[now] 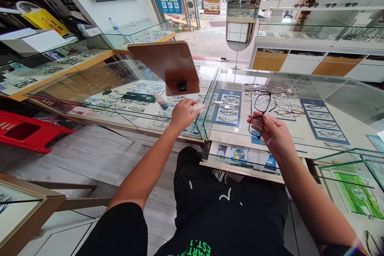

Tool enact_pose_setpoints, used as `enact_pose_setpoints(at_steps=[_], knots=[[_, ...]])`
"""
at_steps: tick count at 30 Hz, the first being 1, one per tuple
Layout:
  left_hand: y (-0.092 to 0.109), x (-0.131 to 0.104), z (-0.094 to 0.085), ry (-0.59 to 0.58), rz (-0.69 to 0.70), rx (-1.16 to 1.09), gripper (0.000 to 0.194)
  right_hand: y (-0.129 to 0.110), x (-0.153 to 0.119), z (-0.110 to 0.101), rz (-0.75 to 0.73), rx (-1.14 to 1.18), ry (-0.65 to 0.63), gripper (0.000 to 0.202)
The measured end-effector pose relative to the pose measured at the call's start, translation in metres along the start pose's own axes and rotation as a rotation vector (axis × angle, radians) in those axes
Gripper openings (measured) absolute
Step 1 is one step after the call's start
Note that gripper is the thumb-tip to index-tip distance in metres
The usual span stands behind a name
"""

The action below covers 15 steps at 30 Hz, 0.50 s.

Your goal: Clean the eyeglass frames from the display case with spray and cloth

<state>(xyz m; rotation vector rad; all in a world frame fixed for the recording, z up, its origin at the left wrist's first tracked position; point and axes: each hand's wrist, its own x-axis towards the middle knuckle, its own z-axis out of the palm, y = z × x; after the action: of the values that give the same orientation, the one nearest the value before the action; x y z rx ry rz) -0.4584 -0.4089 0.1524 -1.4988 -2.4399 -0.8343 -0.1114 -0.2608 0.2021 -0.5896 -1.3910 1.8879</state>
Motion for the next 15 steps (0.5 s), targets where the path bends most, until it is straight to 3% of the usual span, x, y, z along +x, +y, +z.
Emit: enact_pose_setpoints(at_steps=[3,6,11,15], knots=[[0.007,0.014,0.006,-0.188,-0.044,0.075,0.023,-0.002,-0.004,-0.003,-0.012,-0.014,0.008,0.035],[-0.001,0.024,0.005,-0.250,-0.112,0.059,0.016,-0.003,-0.008,-0.008,-0.013,-0.005,0.022,0.035],[-0.018,0.030,-0.005,-0.247,-0.244,-0.073,0.016,-0.002,-0.010,-0.012,-0.005,0.002,0.022,0.034],[-0.023,0.032,-0.006,-0.098,-0.459,-0.400,0.018,0.002,-0.007,-0.009,0.005,0.013,-0.005,0.034]])
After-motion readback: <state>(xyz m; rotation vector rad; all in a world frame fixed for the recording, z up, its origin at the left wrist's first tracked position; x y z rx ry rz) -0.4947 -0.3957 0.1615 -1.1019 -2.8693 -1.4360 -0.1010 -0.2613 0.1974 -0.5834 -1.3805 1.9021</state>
